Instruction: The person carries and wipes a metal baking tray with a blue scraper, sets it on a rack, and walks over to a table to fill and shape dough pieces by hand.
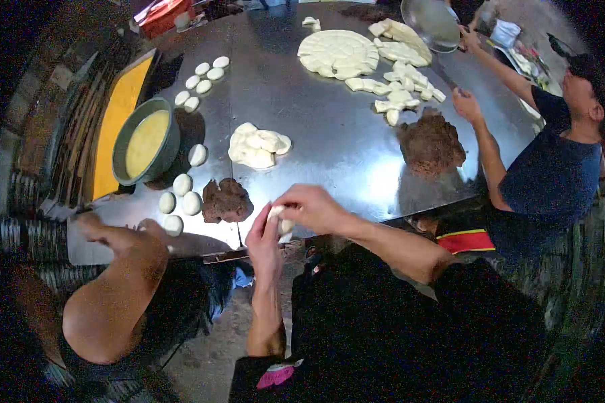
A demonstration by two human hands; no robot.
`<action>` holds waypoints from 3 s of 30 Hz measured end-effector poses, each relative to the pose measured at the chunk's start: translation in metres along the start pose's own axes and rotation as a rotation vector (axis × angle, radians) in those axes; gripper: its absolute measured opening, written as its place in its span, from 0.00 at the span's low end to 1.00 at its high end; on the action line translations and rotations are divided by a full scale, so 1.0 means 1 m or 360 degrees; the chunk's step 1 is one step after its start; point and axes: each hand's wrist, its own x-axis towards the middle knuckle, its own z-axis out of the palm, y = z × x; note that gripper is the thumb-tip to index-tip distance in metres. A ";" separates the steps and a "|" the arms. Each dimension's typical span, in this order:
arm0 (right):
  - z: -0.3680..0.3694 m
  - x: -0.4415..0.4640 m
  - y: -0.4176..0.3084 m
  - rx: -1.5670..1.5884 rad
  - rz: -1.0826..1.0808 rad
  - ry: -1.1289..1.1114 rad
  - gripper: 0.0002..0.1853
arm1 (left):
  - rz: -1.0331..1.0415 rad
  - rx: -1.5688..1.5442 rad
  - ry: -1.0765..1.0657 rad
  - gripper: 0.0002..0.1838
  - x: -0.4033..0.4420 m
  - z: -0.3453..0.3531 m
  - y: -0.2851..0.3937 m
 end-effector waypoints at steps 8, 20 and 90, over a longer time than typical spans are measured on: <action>-0.028 -0.022 -0.014 0.0216 0.0395 0.1412 0.18 | 0.0976 0.0730 -0.0024 0.17 0.025 0.108 -0.027; -0.052 -0.138 0.060 -0.0752 0.0397 0.0615 0.16 | -0.0539 0.0336 -0.0837 0.15 0.041 0.106 -0.106; -0.186 -0.039 -0.027 -0.0371 0.0280 0.0794 0.08 | 0.0854 0.0433 -0.0585 0.17 0.038 0.200 0.001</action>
